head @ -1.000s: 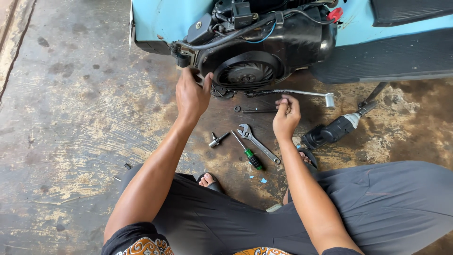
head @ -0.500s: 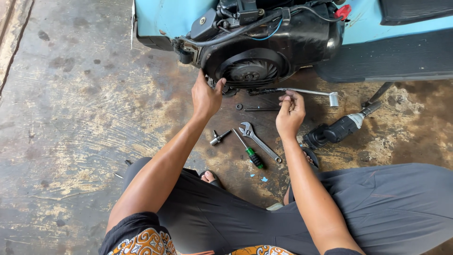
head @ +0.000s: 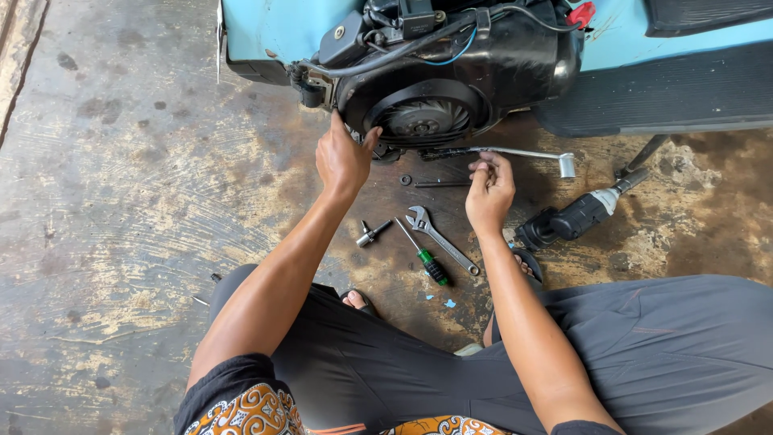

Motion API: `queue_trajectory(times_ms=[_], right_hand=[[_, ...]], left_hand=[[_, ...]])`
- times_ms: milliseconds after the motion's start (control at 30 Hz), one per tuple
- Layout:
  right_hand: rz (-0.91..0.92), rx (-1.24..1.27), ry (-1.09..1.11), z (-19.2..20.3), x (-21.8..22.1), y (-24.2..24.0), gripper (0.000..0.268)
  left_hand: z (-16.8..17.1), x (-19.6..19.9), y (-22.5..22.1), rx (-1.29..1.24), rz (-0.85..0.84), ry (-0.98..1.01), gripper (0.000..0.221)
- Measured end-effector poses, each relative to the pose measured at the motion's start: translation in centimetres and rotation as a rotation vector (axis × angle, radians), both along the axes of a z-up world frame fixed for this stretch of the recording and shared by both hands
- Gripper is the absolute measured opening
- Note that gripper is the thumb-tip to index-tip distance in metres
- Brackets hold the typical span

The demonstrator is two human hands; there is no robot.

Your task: The person sits on the floor beside a blue scooter and repairs its engine area. They unscrew screws with a screwdriver, loosen a bolt with a wrench, then fit a socket onto a ratchet and handle small engine parts and fasteners laid on the ground.

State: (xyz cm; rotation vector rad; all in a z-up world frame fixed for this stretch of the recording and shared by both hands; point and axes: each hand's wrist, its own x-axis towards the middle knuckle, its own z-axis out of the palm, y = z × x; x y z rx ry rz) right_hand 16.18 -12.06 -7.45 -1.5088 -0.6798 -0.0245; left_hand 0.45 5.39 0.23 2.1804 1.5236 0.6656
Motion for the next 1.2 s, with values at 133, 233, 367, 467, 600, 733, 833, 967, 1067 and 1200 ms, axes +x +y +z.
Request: queue_trajectory(times_ms=[133, 233, 367, 467, 600, 733, 833, 967, 1067, 1200], right_hand=[[0.000, -0.020, 0.000, -0.2, -0.2, 0.1, 0.018], [0.001, -0.033, -0.009, -0.3, -0.3, 0.0, 0.018], [0.007, -0.052, -0.017, -0.3, -0.7, -0.1, 0.018], [-0.004, -0.072, -0.016, -0.1, -0.5, -0.1, 0.019], [-0.036, -0.096, -0.003, -0.8, 0.3, 0.1, 0.018], [-0.044, -0.122, 0.024, -2.6, 0.8, 0.3, 0.018], [-0.033, -0.149, 0.105, -3.3, 0.6, 0.3, 0.020], [-0.021, -0.196, 0.109, -3.3, 0.1, 0.5, 0.020], [-0.007, -0.239, 0.116, -3.6, -0.3, 0.3, 0.019], [0.015, -0.313, 0.129, -4.8, -0.7, 0.4, 0.020]], left_hand=[[-1.5, 0.4, 0.7, 0.007, 0.016, 0.022, 0.086], [-2.5, 0.7, 1.4, 0.016, 0.051, 0.055, 0.084], [-2.5, 0.9, 0.9, 0.054, 0.091, 0.045, 0.079], [-2.5, 1.0, 1.2, 0.068, 0.094, 0.030, 0.074], [-2.5, 0.9, 1.5, 0.048, 0.086, 0.038, 0.073], [0.4, -0.3, 0.7, 0.015, 0.021, -0.023, 0.059], [1.5, -0.9, 0.1, -0.049, -0.051, -0.056, 0.056], [0.5, -2.1, 0.7, -0.061, -0.122, -0.012, 0.040], [-1.3, -2.9, 1.3, -0.009, -0.192, 0.204, 0.030], [-3.1, -4.3, 2.1, 0.003, -0.359, 0.456, 0.032]])
